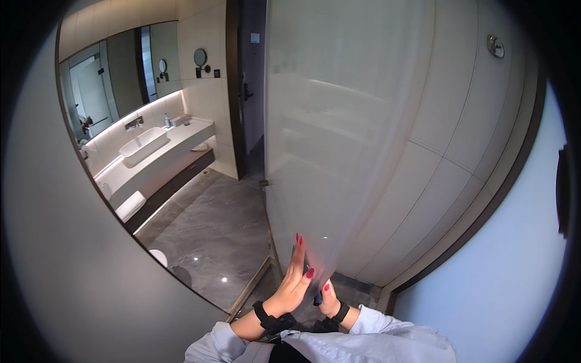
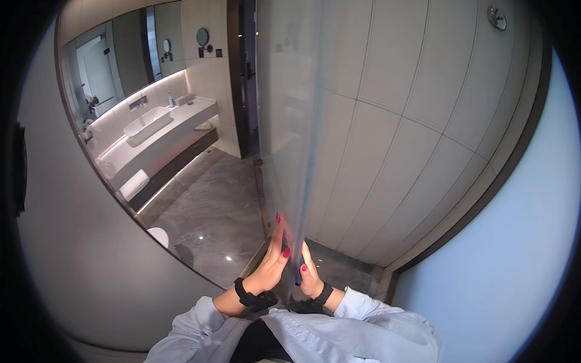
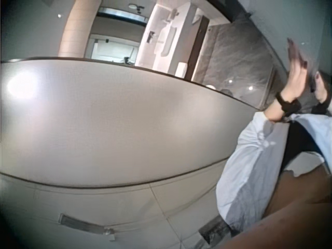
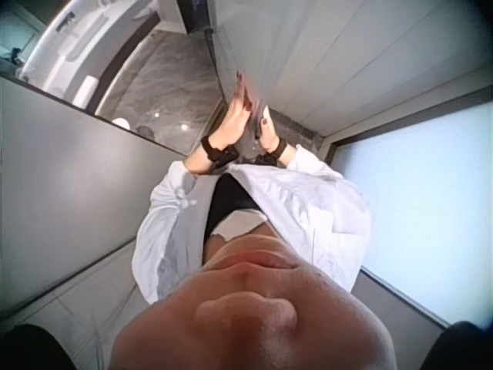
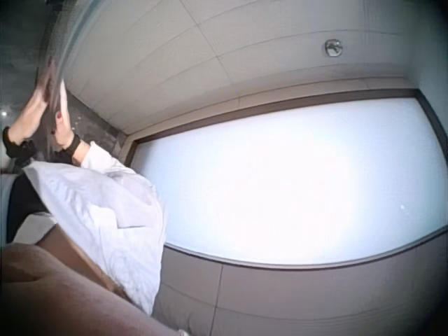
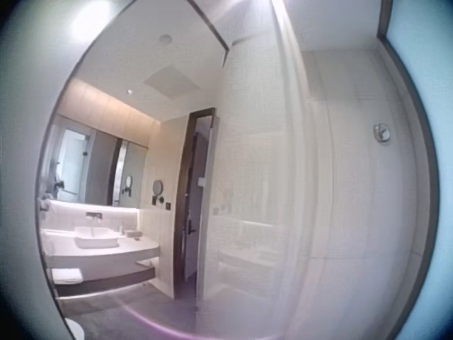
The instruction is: The person wipes various surfaces in a bathroom using a dark cloth. They wipe the shower head and hose, the wall tiles inside the shower area, the glass shower door and its handle, and the wall tiles and towel rack outside the shower.
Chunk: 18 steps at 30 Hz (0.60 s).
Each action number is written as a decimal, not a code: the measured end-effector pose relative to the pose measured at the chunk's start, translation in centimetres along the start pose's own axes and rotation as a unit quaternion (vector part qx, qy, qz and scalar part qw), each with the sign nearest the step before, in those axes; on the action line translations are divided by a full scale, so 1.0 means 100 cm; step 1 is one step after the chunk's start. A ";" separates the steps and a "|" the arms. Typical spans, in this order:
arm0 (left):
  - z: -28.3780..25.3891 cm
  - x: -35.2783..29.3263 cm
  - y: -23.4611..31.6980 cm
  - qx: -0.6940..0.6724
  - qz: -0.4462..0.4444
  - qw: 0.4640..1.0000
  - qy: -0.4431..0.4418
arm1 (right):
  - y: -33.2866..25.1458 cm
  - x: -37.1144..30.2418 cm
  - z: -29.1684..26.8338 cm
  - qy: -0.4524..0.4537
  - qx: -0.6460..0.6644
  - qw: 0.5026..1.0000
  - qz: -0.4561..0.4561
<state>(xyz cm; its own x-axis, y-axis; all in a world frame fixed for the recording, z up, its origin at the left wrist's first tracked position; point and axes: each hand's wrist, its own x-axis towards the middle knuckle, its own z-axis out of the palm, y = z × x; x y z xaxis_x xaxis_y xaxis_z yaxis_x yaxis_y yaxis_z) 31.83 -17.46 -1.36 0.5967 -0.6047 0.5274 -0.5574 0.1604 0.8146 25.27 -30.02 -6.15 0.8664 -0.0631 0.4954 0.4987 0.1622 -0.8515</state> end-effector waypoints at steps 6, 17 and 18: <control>0.047 0.023 -0.001 0.107 0.048 0.993 0.029 | 0.024 -0.067 -0.061 0.129 0.011 0.988 0.085; 0.040 0.060 -0.104 0.237 0.065 0.966 0.077 | 0.070 -0.099 -0.130 0.242 -0.203 0.912 0.262; 0.034 0.061 -0.117 0.236 0.063 0.967 0.077 | 0.071 -0.101 -0.131 0.269 -0.185 0.904 0.277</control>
<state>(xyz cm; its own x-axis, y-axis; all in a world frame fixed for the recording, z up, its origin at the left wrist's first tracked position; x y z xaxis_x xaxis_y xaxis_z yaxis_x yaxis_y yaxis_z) 40.02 -25.64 -8.48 0.5658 -0.4739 0.6747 -0.8106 -0.1699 0.5604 20.36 -41.10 -19.45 0.8237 -0.5590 -0.0949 -0.1268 -0.0185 -0.9918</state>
